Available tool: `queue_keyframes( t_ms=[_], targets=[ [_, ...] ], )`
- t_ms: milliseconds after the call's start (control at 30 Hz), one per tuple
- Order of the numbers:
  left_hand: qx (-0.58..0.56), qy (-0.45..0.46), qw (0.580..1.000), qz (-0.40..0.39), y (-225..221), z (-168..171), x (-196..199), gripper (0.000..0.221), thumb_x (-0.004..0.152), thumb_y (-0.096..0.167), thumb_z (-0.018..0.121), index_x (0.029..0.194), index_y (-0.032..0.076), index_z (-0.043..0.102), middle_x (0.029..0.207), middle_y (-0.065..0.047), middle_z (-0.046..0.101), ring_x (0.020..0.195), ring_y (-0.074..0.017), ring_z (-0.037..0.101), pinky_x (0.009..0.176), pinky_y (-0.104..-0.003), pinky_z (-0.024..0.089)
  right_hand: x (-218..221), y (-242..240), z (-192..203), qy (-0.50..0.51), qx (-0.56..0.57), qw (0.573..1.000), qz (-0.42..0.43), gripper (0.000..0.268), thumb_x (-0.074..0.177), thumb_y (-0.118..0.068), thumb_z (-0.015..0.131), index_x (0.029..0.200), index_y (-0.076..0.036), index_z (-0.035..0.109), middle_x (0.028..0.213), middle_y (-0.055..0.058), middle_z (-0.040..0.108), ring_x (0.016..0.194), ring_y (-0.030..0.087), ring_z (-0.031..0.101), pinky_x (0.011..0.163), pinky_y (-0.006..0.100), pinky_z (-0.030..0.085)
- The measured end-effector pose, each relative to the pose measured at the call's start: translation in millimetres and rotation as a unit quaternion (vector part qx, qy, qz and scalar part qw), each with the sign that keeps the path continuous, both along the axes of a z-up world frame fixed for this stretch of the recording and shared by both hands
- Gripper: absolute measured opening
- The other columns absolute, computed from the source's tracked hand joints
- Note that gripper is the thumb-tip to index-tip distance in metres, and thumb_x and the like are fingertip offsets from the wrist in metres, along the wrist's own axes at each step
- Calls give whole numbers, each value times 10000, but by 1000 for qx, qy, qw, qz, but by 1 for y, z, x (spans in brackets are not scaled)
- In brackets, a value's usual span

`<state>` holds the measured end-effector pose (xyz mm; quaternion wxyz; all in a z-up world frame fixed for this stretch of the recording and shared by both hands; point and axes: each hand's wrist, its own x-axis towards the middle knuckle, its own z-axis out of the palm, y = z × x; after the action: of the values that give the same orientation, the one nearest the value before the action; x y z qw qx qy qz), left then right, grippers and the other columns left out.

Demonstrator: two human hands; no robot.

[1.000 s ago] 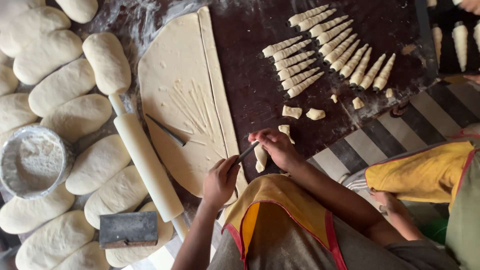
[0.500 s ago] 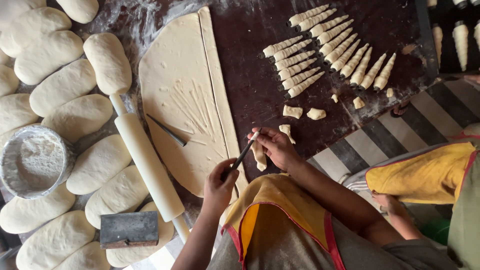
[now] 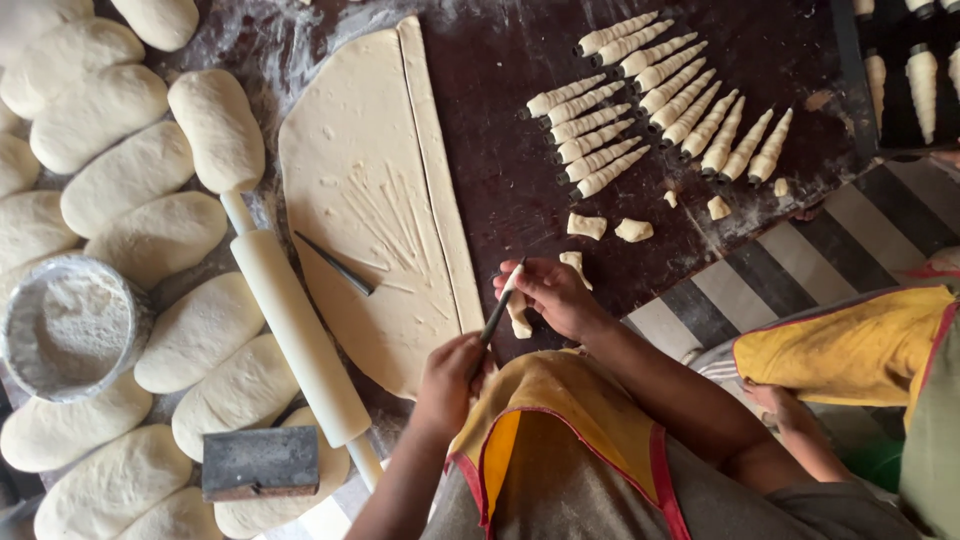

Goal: The person cuts strips from a flattened sheet of dough and wraps each strip around a metal cone mold, rolling and pressing the dough to coat the cone, then sets the finished cones in rows on the table. At the end the person gathers the dough-covered metal cones onto a black tray.

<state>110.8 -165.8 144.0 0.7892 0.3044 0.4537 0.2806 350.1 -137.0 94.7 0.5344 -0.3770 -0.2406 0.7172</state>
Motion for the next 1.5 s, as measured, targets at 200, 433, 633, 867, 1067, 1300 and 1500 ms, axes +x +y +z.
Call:
queue_keyframes(
  t_ms=[200,433,633,867,1067,1300,1500],
  targets=[
    [5,18,1000,-20,4,0,-2,358,1007,220,652,1253,-38,679,858,-57,711,697,-144,616,605,-257,494,0,5,2,43,37,998,6,358,1003,-124,690,1320,30,630,1156,190,741,1062,280,736,916,405,628],
    [-169,-183,968,-8,19,33,6,401,983,267,621,1234,-38,692,757,-86,712,523,-139,585,442,-243,459,5,12,31,21,47,998,23,463,966,-89,726,1394,18,585,1187,191,735,1057,274,732,940,406,621],
    [-20,-47,999,15,28,36,23,192,991,144,603,1123,6,619,882,-30,700,727,-122,618,646,-284,529,5,15,38,-42,84,995,28,485,965,-82,734,1409,27,572,1192,196,735,1089,264,737,982,404,626],
    [288,137,948,16,28,26,21,171,983,124,680,1100,22,607,912,-83,684,777,-118,620,673,-256,526,5,16,36,-53,87,993,58,472,969,-107,737,1399,19,589,1196,180,738,1096,244,734,984,388,614],
    [354,221,908,28,24,33,23,93,984,76,668,1035,41,598,802,-103,676,682,-134,556,602,-271,488,2,10,36,-60,60,994,76,433,953,-145,736,1340,7,616,1184,165,746,1104,225,722,988,370,585],
    [139,25,988,57,22,23,23,79,1011,58,627,1052,40,563,863,-60,647,720,-130,622,637,-268,529,-2,2,26,-34,67,994,82,361,969,-192,731,1263,5,657,1171,162,748,1122,234,721,996,393,601],
    [86,30,993,79,21,11,22,118,982,101,659,1017,21,580,775,-77,647,614,-124,548,528,-256,457,-2,5,22,-96,66,990,81,348,983,-215,721,1258,-6,675,1158,154,753,1120,222,716,984,385,596]
  ],
)
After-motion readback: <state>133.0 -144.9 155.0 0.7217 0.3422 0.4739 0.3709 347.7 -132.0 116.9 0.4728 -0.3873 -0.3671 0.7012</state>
